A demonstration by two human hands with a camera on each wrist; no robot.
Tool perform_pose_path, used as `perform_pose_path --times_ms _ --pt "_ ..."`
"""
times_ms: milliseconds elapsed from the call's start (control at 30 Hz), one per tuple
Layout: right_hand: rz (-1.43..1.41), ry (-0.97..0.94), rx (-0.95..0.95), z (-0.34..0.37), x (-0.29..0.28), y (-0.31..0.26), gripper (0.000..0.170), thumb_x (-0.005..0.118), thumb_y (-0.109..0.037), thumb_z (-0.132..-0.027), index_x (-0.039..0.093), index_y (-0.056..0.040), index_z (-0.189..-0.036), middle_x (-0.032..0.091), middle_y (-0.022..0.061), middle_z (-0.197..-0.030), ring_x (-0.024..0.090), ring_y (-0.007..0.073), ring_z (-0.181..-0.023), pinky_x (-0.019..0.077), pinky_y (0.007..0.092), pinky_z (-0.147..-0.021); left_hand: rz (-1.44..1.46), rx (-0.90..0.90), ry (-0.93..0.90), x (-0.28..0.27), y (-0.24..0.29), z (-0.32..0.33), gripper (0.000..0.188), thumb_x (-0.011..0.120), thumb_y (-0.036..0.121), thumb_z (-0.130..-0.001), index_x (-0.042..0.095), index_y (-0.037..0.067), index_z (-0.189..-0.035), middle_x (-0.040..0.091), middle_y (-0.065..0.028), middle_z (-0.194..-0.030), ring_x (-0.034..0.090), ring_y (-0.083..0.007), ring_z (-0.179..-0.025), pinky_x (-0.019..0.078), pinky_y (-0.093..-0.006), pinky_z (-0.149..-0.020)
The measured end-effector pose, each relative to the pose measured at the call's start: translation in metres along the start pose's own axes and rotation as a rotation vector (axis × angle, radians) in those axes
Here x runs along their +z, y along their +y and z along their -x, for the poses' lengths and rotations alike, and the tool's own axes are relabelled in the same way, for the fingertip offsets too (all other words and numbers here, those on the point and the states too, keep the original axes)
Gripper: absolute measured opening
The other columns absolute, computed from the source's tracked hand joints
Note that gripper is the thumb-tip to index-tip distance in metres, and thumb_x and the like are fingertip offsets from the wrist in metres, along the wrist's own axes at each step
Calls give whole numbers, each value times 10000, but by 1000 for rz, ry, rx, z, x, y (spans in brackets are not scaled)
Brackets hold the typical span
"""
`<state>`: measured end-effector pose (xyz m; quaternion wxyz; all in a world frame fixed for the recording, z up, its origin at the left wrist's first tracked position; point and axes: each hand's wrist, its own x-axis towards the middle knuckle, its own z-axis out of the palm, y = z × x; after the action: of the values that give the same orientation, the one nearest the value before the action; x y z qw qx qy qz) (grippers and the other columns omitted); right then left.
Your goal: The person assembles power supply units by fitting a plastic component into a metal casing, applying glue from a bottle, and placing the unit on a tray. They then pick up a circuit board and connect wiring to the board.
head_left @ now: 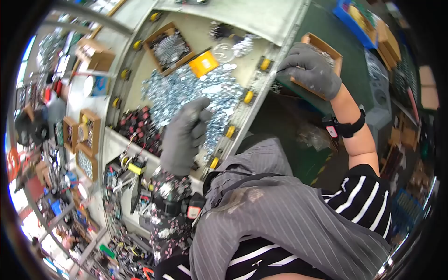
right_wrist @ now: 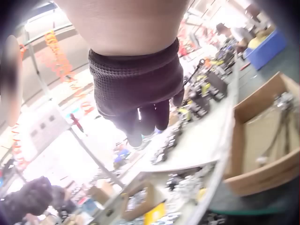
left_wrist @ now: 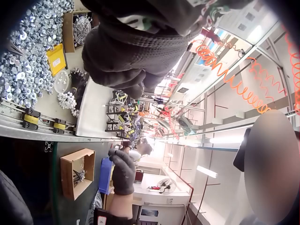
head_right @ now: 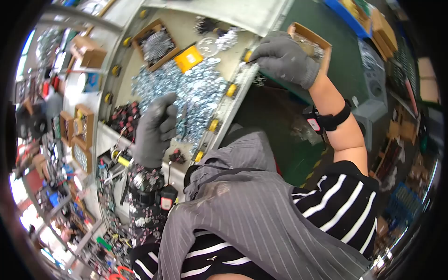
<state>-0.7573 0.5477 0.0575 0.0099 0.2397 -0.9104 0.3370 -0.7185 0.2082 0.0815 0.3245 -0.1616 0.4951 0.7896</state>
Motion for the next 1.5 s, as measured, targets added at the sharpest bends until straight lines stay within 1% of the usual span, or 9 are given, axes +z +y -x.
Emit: perform_pose_path --times_ms 500,600,733,967,1033,1100,1233,1333,1500 --pt "-145 -197 -554 -152 102 -170 153 658 -166 -756 695 -85 -881 599 78 -785 543 272 -821 429 381 -796 121 252 239 -60 27 67 276 551 174 -929 547 23 -1161 598 -55 -886 350 -5 -475 269 -139 -392" --pt "-350 -335 -465 -173 122 -198 283 674 -301 -818 690 -56 -960 615 106 -805 569 234 -821 451 342 -743 110 322 335 -81 38 81 239 547 143 -925 548 29 -1135 598 -42 -879 347 -7 -472 272 -143 -390" --pt "-719 -437 -215 -191 158 -229 229 687 -199 -832 684 -6 -956 675 85 -855 605 108 -785 491 266 -719 104 416 442 -109 51 98 197 583 159 -911 577 37 -1065 570 10 -747 362 -16 -461 289 -161 -398" --pt "-863 -547 -235 -235 209 -286 245 658 -181 -865 657 28 -992 670 50 -883 595 91 -817 488 249 -759 -171 549 514 -186 84 144 182 586 193 -910 617 53 -1022 599 30 -709 443 -15 -500 347 -159 -432" --pt "-723 -558 -375 -259 229 -295 306 641 -241 -878 651 27 -1026 677 74 -912 603 120 -837 488 274 -783 -381 743 686 -231 90 173 187 552 193 -925 623 51 -1024 559 41 -717 403 -17 -504 312 -169 -415" --pt "-515 -591 -390 -278 243 -310 243 611 -191 -887 650 20 -1002 651 53 -881 582 101 -855 468 258 -785 -42 778 697 -263 93 214 249 557 198 -916 560 57 -1121 444 72 -684 298 -7 -491 229 -159 -376" --pt "-213 -662 -418 -318 295 -359 242 606 -221 -881 660 -6 -979 650 78 -873 592 124 -835 471 280 -769 224 809 916 -356 63 283 275 525 205 -934 551 48 -1158 477 42 -739 343 -12 -525 272 -150 -398" --pt "56 -627 -763 -342 353 -400 269 588 -296 -802 690 -88 -939 675 101 -858 638 260 -821 478 374 -781 331 788 1048 -395 16 304 255 471 193 -949 553 56 -1148 517 34 -765 397 -19 -537 309 -149 -398" --pt "313 -796 -979 -349 457 -491 221 575 -253 -799 689 -91 -896 656 112 -795 628 264 -769 471 383 -765 504 676 1121 -455 -52 325 250 427 186 -962 556 83 -1149 580 29 -824 469 -30 -579 361 -141 -424"
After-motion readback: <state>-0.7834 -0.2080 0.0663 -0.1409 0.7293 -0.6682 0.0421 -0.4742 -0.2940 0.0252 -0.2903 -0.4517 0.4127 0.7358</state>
